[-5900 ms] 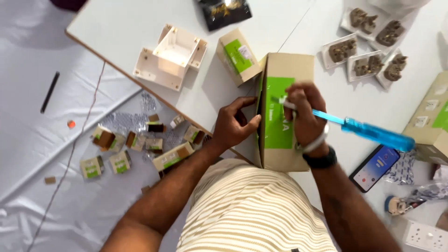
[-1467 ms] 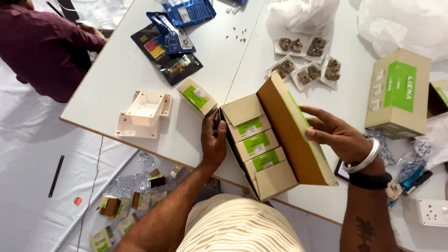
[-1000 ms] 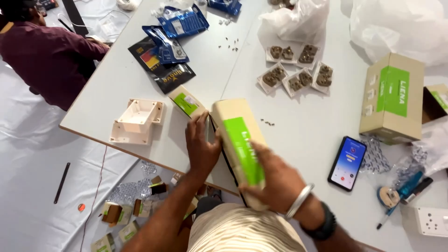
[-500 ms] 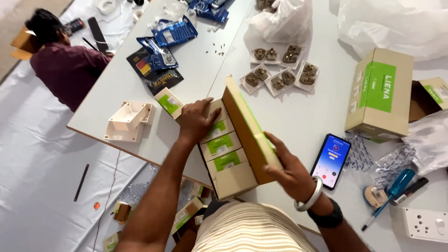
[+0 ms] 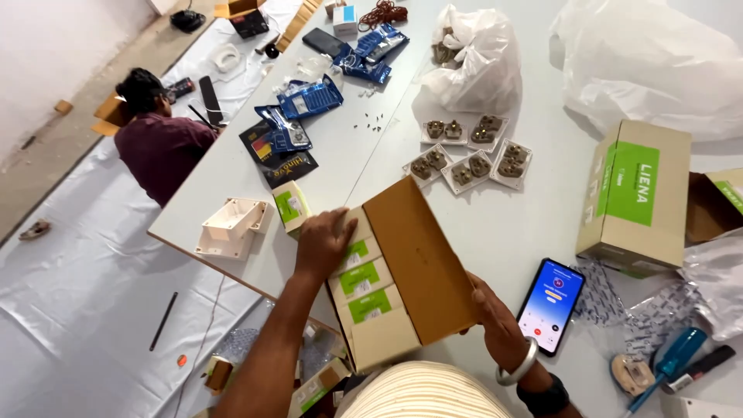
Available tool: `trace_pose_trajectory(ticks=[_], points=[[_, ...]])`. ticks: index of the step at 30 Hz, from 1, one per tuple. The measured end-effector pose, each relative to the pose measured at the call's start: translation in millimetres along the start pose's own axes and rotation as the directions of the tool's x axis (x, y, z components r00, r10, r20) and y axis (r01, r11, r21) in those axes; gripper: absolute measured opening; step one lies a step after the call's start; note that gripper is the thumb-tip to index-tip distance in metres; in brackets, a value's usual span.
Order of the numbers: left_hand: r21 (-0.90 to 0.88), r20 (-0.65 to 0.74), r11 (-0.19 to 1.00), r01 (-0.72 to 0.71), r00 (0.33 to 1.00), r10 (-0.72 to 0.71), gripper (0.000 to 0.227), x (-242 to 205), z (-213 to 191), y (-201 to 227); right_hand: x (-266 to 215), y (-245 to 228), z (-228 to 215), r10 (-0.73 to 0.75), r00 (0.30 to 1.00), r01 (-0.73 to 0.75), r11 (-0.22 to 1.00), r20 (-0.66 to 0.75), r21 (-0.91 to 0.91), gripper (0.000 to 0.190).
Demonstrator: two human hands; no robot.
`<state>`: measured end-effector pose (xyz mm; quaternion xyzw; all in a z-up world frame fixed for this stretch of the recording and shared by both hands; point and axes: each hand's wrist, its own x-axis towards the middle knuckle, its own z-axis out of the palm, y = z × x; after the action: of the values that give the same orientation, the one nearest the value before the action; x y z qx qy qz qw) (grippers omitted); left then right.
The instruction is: The recorder is unpacking, inspecting, and repacking electrical sockets and components into boxes on a large table.
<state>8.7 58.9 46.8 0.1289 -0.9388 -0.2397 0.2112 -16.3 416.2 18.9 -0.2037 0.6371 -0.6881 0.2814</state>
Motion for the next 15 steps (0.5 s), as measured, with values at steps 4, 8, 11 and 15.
trace_pose_trajectory(ticks=[4,8,11,15], points=[[0.068,0.008,0.998,-0.013,1.0,0.012,0.047,-18.2,-12.9,6.9,-4.3,-29.7,18.5,-0.315,0.948,0.318,0.93,0.045,-0.185,0.068],[0.066,-0.016,0.998,-0.007,1.0,0.008,0.047,-21.4,-11.5,6.4,13.3,14.6,12.7,-0.316,0.949,0.307,0.914,-0.006,0.265,0.073],[0.024,-0.057,1.0,-0.008,0.998,0.009,0.047,-22.3,-14.4,8.9,52.8,48.3,9.8,-0.161,0.962,0.217,0.942,-0.223,0.257,0.056],[-0.006,-0.098,0.999,0.04,0.994,-0.04,0.047,-21.8,-15.2,11.8,98.4,49.6,24.1,-0.133,0.859,-0.127,0.88,-0.495,-0.457,0.031]])
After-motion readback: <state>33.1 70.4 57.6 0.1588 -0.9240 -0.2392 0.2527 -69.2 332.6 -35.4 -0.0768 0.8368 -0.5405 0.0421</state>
